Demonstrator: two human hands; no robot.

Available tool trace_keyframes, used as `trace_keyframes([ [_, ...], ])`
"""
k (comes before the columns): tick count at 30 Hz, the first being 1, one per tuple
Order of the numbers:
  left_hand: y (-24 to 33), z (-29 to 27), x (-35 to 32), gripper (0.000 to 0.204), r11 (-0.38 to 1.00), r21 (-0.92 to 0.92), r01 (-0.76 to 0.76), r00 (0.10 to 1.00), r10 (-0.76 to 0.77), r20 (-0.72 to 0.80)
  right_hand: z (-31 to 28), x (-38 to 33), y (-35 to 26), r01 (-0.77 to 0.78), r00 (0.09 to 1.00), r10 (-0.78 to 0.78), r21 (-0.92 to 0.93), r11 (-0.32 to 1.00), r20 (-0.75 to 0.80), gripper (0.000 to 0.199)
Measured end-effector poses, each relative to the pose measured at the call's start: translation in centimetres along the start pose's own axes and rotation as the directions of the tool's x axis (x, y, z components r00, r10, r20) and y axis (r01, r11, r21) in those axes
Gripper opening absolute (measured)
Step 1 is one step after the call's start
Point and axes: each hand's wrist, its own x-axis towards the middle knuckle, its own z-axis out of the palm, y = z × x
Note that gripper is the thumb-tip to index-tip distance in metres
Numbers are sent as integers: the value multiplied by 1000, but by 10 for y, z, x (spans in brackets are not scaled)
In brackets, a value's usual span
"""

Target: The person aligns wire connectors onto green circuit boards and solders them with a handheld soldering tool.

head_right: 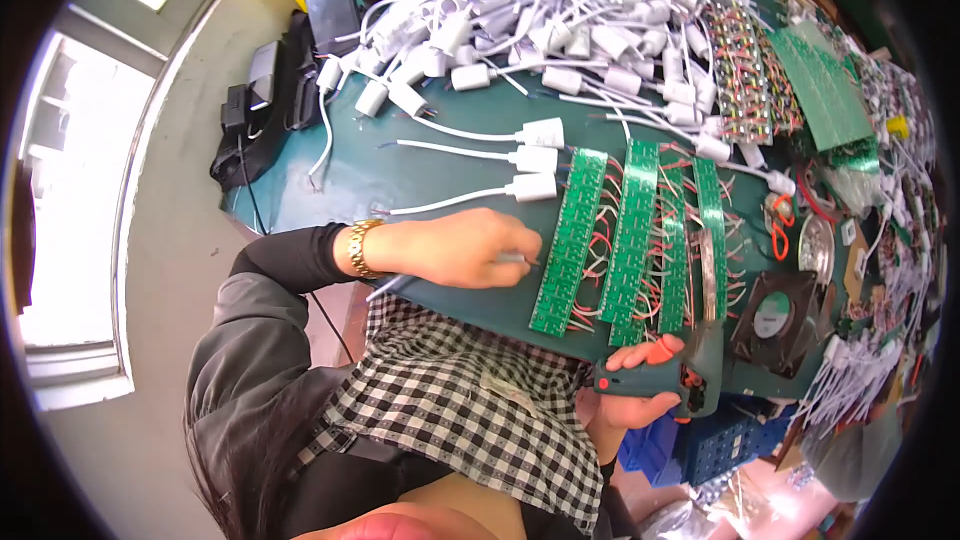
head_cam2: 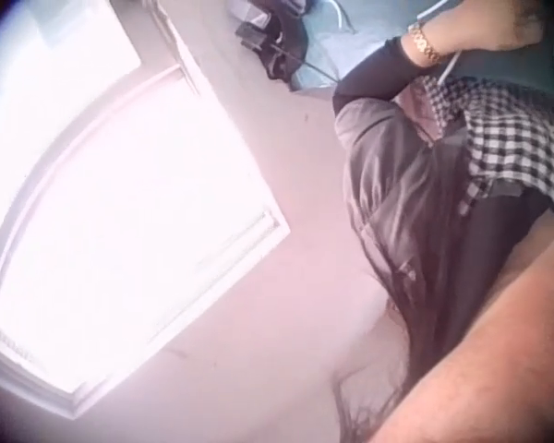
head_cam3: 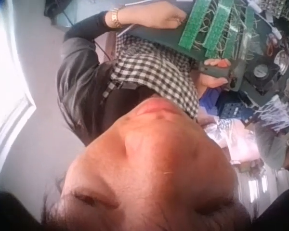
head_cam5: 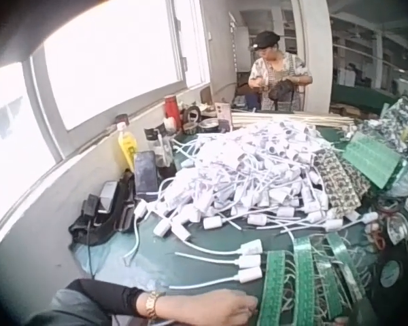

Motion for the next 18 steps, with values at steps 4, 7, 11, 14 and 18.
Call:
trace_keyframes([
  [4,-25,-4,3,14,879,473,53,926,135,-354,0,2,1,-25,999,24,51,998,27,77],
  [7,-38,-13,10,15,838,534,106,881,169,-441,-5,4,11,-9,999,10,37,999,-36,76],
  [11,-41,-17,22,13,868,496,-41,834,303,-461,-9,0,10,70,995,-67,39,997,-69,77],
  [14,-42,-18,23,12,869,493,-44,865,281,-417,-10,-1,8,58,994,-55,30,998,-98,80],
  [18,-37,-17,25,10,850,506,-147,834,381,-399,-9,-1,3,8,995,-8,-6,1000,-104,82],
])
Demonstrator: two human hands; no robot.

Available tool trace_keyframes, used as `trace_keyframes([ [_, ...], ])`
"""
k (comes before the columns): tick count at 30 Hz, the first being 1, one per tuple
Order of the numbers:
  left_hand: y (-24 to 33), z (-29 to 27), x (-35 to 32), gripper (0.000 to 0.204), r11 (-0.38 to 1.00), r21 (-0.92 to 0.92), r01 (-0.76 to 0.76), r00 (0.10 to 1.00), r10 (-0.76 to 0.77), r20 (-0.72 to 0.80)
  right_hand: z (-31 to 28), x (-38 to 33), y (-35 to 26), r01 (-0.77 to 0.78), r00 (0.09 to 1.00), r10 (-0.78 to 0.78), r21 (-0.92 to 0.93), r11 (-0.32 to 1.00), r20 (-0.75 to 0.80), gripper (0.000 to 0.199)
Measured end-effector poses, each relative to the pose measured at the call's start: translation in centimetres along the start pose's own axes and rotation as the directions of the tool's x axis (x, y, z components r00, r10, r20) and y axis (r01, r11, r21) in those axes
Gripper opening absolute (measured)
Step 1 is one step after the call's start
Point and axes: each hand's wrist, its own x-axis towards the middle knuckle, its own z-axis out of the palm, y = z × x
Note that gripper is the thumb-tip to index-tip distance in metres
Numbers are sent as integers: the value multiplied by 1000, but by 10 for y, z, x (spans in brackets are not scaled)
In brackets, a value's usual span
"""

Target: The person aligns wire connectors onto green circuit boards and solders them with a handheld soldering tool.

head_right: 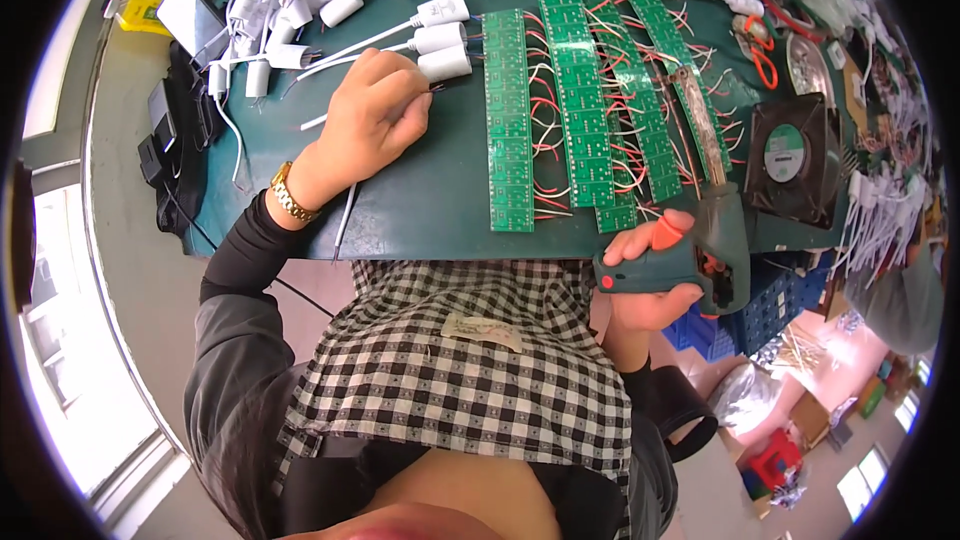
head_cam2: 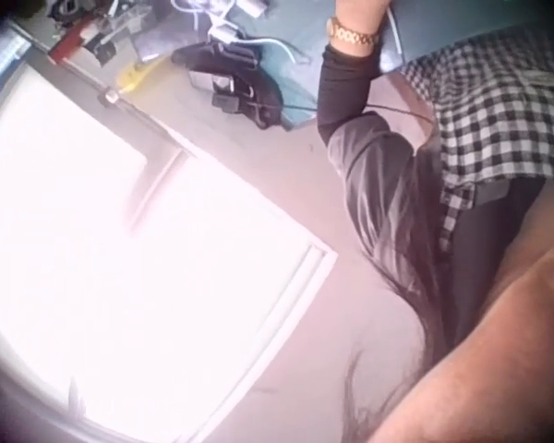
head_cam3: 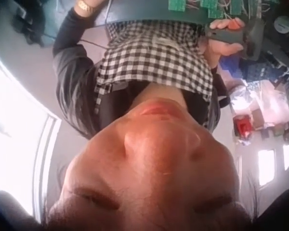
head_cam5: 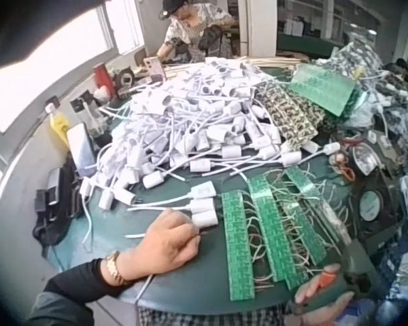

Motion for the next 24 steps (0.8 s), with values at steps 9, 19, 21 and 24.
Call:
trace_keyframes([
  [9,8,19,4,9,995,99,9,999,-4,-50,-3,-1,-1,-52,998,52,-17,999,21,87],
  [19,13,35,29,7,971,208,116,992,-123,17,7,-8,-5,-196,967,207,-84,977,151,86],
  [21,15,31,26,9,960,261,100,993,-114,38,15,-11,-5,-204,967,218,-115,972,130,86],
  [24,20,18,14,19,986,166,28,999,-20,-47,23,-12,-6,-228,966,242,-146,963,88,87],
])
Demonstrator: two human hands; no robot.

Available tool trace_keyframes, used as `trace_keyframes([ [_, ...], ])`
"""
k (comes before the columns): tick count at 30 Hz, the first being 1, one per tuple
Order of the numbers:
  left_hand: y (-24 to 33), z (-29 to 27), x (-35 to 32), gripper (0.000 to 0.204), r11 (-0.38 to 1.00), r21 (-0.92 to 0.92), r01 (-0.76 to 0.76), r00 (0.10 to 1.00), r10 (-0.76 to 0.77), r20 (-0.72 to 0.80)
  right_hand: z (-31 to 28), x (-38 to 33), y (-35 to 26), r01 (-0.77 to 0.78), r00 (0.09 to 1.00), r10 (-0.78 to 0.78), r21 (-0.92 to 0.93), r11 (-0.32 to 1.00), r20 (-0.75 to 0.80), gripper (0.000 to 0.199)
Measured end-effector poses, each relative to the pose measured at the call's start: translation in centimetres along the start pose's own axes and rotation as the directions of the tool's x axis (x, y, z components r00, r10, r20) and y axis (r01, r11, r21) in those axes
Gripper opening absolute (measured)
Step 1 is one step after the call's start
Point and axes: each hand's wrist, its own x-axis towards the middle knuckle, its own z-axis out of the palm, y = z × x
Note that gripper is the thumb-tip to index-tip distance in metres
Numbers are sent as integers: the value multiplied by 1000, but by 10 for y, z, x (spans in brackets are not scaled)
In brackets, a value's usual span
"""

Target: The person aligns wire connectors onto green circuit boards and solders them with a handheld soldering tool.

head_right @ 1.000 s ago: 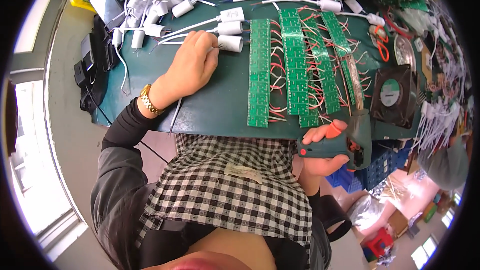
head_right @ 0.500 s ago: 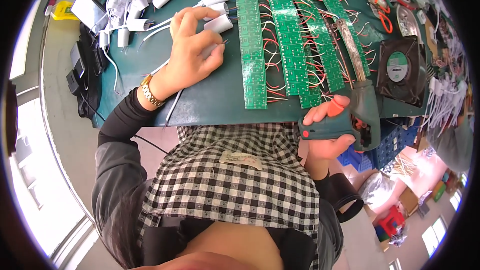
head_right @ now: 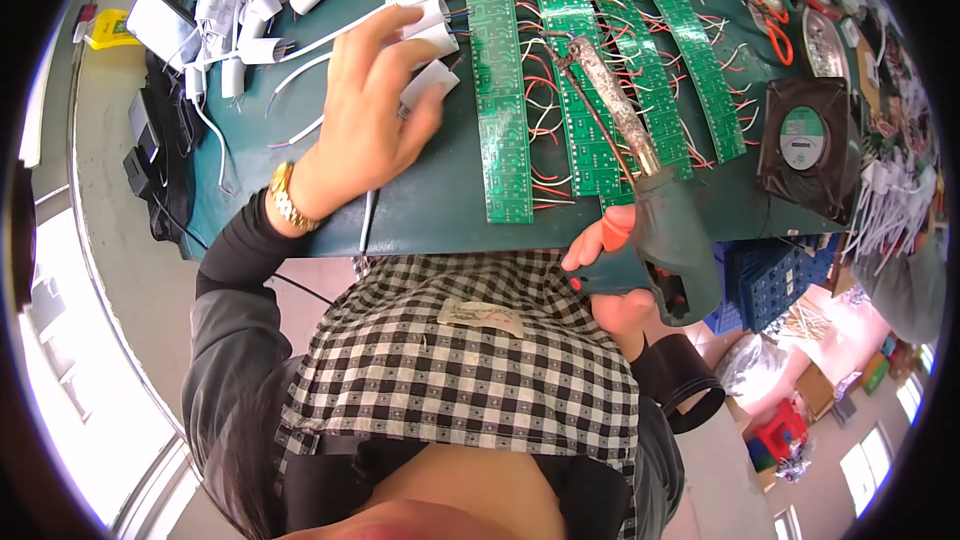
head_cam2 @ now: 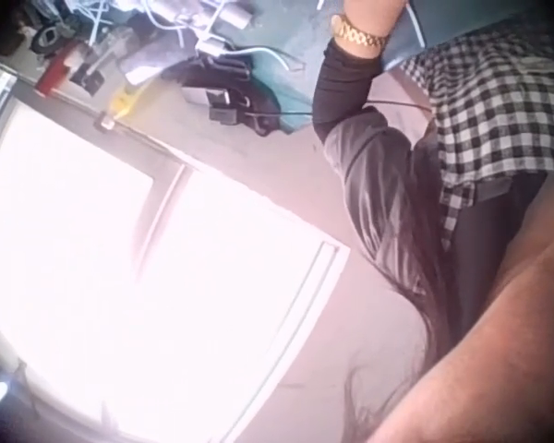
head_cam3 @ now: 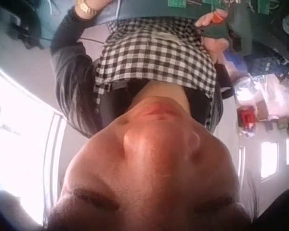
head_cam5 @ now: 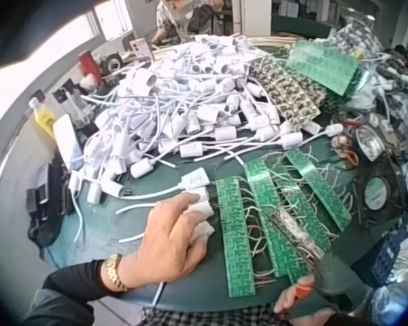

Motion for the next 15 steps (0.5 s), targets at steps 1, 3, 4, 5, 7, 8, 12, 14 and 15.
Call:
trace_keyframes([
  [1,-1,-4,-7,23,990,-94,105,994,-105,0,0,0,0,14,1000,-14,14,1000,-1,86],
  [3,-6,-13,-13,25,957,-112,266,963,-260,63,-2,2,1,29,1000,-29,30,999,1,85],
  [4,-9,-18,-13,25,958,-109,267,963,-261,62,-6,3,2,5,1000,-5,76,997,3,87],
  [5,-12,-23,-14,25,962,-16,272,953,-267,140,-9,3,1,-21,1000,20,120,993,6,88],
  [7,-12,-28,-11,25,960,79,268,936,-279,214,-7,7,-3,-30,1000,31,148,989,-2,88],
  [8,-12,-29,-9,23,967,99,234,943,-251,220,-7,9,-4,-39,999,42,177,983,-15,87],
  [12,-12,-46,17,26,961,268,-65,986,21,164,-11,9,2,4,1000,-5,243,970,1,87],
  [14,-26,-43,43,20,854,405,-327,937,349,21,-12,9,3,57,997,-67,254,966,33,86],
  [15,-25,-41,53,23,869,368,-331,939,340,40,-13,8,4,59,997,-70,256,965,34,86],
])
